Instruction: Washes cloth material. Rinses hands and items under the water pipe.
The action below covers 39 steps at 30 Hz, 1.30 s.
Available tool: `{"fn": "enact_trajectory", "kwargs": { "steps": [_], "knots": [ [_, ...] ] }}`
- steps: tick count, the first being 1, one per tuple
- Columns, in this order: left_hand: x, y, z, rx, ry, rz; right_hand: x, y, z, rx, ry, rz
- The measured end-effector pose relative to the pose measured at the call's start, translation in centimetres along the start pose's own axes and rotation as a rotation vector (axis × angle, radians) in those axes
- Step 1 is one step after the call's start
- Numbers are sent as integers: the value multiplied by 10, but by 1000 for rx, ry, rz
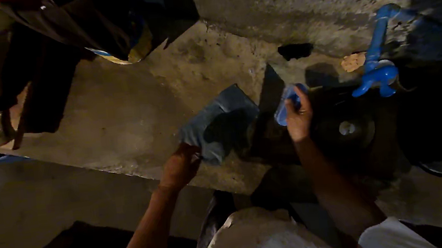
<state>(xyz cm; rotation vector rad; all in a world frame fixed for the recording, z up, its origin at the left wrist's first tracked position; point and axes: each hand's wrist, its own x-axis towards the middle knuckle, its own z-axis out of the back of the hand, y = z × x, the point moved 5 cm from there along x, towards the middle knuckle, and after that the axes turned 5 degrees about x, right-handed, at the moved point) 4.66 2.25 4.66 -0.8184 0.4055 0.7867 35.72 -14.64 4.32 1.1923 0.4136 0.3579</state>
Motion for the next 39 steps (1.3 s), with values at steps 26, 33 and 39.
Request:
{"fn": "enact_trajectory", "kwargs": {
  "steps": [26,33,39],
  "knots": [
    [18,44,-56,-278,-29,652,11,-23,-154,-762,658,192],
    [27,41,-52,-263,75,644,-93,-9,-182,-788,822,160],
    [29,42,-62,-235,70,667,-56,-2,-221,-844,779,229]
  ]
}}
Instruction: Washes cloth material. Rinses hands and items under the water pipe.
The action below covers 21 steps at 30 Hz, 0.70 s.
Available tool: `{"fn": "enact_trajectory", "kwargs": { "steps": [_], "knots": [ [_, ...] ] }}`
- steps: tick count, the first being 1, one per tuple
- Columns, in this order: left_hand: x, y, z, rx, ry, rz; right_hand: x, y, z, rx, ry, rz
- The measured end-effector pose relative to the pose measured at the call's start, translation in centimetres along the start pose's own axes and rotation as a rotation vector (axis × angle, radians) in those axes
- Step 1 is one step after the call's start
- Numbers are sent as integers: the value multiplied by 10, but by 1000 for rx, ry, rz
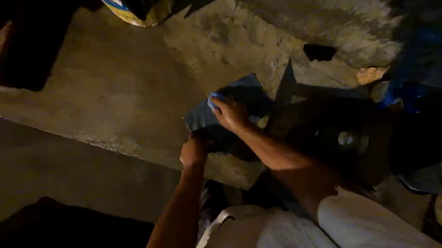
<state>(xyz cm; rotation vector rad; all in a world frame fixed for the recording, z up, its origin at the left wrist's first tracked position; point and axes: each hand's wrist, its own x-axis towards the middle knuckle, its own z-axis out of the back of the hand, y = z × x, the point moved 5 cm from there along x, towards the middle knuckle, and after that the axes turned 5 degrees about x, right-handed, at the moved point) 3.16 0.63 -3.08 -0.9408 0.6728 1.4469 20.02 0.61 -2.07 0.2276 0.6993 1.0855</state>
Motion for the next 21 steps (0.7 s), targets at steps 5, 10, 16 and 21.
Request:
{"fn": "enact_trajectory", "kwargs": {
  "steps": [5,10,16,21],
  "knots": [
    [0,-3,8,-43,14,-9,-95,-33,-7,100,-44,172],
    [6,2,2,-23,12,26,22,16,-8,-47,-43,48],
    [1,1,8,-95,2,-11,-96,-28,-16,151,81,175],
    [5,5,2,-102,0,4,12,47,-34,14,139,110]
  ]
}}
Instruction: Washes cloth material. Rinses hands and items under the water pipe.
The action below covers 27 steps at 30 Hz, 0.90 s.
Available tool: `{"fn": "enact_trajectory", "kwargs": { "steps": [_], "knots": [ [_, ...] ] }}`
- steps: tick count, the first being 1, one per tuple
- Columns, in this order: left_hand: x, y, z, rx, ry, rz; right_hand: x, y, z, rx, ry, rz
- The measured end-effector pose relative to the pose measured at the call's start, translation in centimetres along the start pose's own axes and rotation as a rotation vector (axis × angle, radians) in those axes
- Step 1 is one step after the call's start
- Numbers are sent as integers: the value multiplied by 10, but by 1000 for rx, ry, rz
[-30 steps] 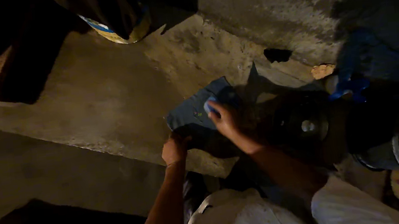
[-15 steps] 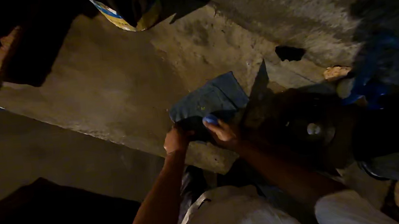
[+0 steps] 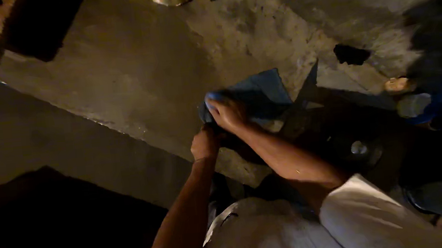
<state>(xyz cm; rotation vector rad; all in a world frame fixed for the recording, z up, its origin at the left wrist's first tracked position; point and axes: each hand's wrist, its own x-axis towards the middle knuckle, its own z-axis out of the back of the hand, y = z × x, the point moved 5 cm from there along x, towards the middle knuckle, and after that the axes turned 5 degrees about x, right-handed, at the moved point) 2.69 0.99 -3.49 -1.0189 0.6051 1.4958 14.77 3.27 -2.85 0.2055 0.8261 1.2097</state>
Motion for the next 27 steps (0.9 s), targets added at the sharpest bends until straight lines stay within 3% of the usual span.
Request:
{"fn": "enact_trajectory", "kwargs": {
  "steps": [2,3,8,14,16,19,21,27],
  "knots": [
    [-5,8,-4,-39,-34,10,32,22,2,11,-99,45],
    [-10,11,-4,-47,-43,9,20,22,3,21,-127,87],
    [-14,12,-8,-92,-4,-14,-107,-48,-4,-22,-7,128],
    [-11,14,-19,-128,-32,-11,23,22,-7,-59,-148,64],
    [-21,12,-24,-111,16,-27,2,13,-2,-37,-156,106],
    [-33,16,-33,-55,91,-24,-88,-35,-12,-22,-1,88],
    [-34,15,-37,-63,95,-31,-120,-47,-13,-30,50,118],
    [-35,18,-44,-87,49,20,-1,42,-34,-55,-38,137]
  ]
}}
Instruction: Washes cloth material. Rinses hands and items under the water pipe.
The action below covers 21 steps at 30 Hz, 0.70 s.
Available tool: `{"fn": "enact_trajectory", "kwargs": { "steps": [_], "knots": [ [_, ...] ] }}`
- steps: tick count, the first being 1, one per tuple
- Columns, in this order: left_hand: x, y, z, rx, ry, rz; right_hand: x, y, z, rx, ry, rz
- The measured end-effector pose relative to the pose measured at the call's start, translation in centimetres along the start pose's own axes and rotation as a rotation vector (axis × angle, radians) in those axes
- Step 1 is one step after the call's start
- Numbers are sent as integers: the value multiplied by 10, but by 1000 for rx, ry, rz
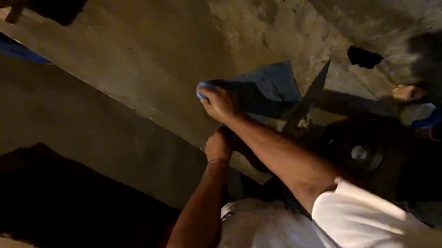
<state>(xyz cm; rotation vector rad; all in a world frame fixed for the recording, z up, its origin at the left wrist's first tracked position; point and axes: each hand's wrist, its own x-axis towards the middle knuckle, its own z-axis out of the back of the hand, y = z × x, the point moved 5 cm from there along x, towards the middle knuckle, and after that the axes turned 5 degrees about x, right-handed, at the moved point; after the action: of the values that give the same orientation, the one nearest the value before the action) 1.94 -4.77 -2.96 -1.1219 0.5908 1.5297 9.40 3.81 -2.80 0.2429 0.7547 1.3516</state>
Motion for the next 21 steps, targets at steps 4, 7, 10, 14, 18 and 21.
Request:
{"fn": "enact_trajectory", "kwargs": {
  "steps": [4,7,10,14,18,21],
  "knots": [
    [2,-2,6,19,-16,-16,-83,-47,7,55,42,-9],
    [6,-2,3,19,10,-34,-130,-70,20,40,157,-95],
    [8,-1,2,42,-12,-23,-56,-33,11,4,114,-27],
    [4,2,-3,29,-45,-15,-11,-7,4,48,-53,89],
    [4,-4,4,20,-18,-13,-112,-63,18,31,149,-15],
    [9,-3,3,12,-17,-8,-94,-49,23,-28,233,-38]
  ]
}}
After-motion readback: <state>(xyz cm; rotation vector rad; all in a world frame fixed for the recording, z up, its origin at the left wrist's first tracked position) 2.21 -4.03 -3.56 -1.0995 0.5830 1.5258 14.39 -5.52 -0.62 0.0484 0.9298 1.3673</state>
